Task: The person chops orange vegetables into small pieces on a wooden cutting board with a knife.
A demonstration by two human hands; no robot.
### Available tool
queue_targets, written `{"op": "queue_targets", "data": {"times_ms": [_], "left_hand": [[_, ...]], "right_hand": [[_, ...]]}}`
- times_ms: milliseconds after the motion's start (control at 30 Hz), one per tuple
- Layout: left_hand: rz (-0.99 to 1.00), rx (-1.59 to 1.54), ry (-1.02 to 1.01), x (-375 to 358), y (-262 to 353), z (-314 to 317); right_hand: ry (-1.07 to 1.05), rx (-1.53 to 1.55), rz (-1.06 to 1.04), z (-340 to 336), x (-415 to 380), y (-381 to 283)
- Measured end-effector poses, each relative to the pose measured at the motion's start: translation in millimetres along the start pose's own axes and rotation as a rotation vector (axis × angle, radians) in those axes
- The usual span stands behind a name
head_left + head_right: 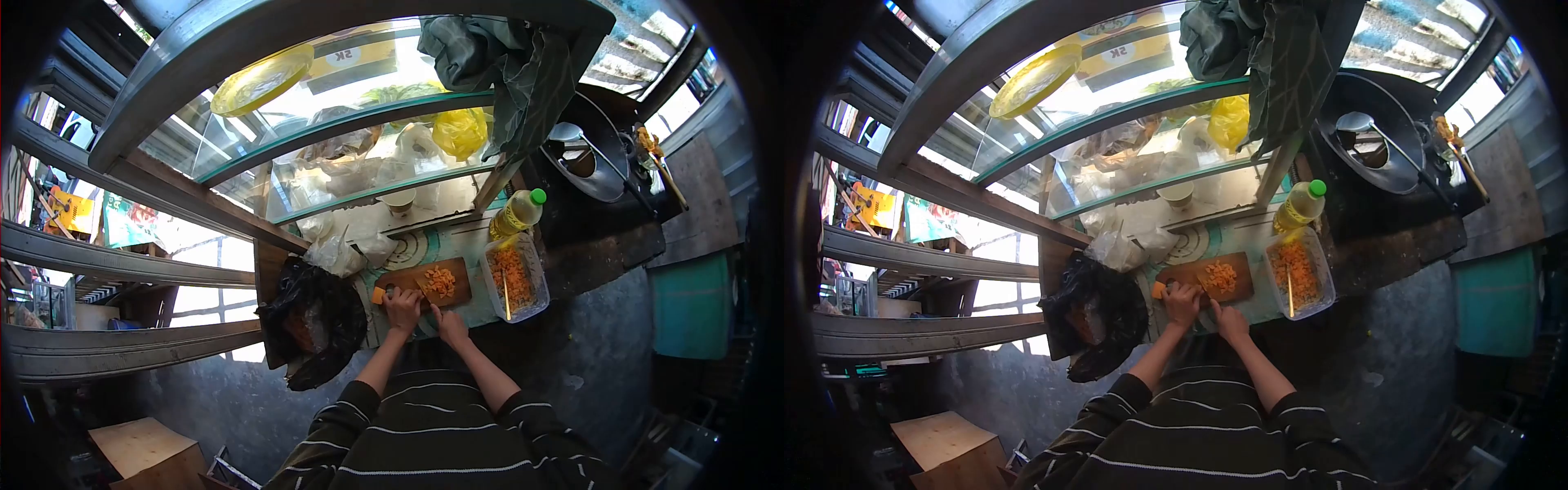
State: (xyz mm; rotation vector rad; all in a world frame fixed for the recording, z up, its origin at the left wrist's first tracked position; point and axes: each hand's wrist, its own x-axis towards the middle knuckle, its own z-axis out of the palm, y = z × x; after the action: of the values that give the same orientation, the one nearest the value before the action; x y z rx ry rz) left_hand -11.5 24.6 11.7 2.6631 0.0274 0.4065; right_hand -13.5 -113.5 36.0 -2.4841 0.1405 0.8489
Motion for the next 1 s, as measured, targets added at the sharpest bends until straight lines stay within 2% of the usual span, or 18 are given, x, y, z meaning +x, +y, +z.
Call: {"op": "queue_targets", "data": {"times_ms": [67,267,400,600,667,700,767,1000], "left_hand": [[-0.007,0.007,0.001,2.0,-1.0,-1.6],[-0.010,-0.007,-0.049,0.0,-8.8,-0.1],[0.006,-0.015,-0.032,0.4,-10.5,-0.6],[0.018,-0.043,0.004,-2.0,-12.7,4.3],[0.037,-0.038,0.004,-0.4,-13.0,4.3],[0.047,-0.033,0.000,0.3,-13.2,2.8],[0.053,-0.039,0.007,0.1,-14.6,0.9],[0.073,-0.023,0.008,-0.5,-18.8,2.6]], "right_hand": [[-0.068,0.236,-0.061,1.5,4.9,7.2],[-0.127,0.229,0.013,-4.2,-13.6,10.4],[-0.074,0.187,0.020,-4.2,-24.5,7.5],[-0.037,-0.007,0.006,-3.1,-10.4,-1.2],[0.024,0.119,-0.148,-3.7,-8.5,-0.4],[0.026,0.120,-0.153,-2.9,-5.2,2.9],[-0.069,0.215,-0.022,0.4,-2.6,13.5],[-0.091,0.241,0.007,-6.9,-21.5,9.4]]}}
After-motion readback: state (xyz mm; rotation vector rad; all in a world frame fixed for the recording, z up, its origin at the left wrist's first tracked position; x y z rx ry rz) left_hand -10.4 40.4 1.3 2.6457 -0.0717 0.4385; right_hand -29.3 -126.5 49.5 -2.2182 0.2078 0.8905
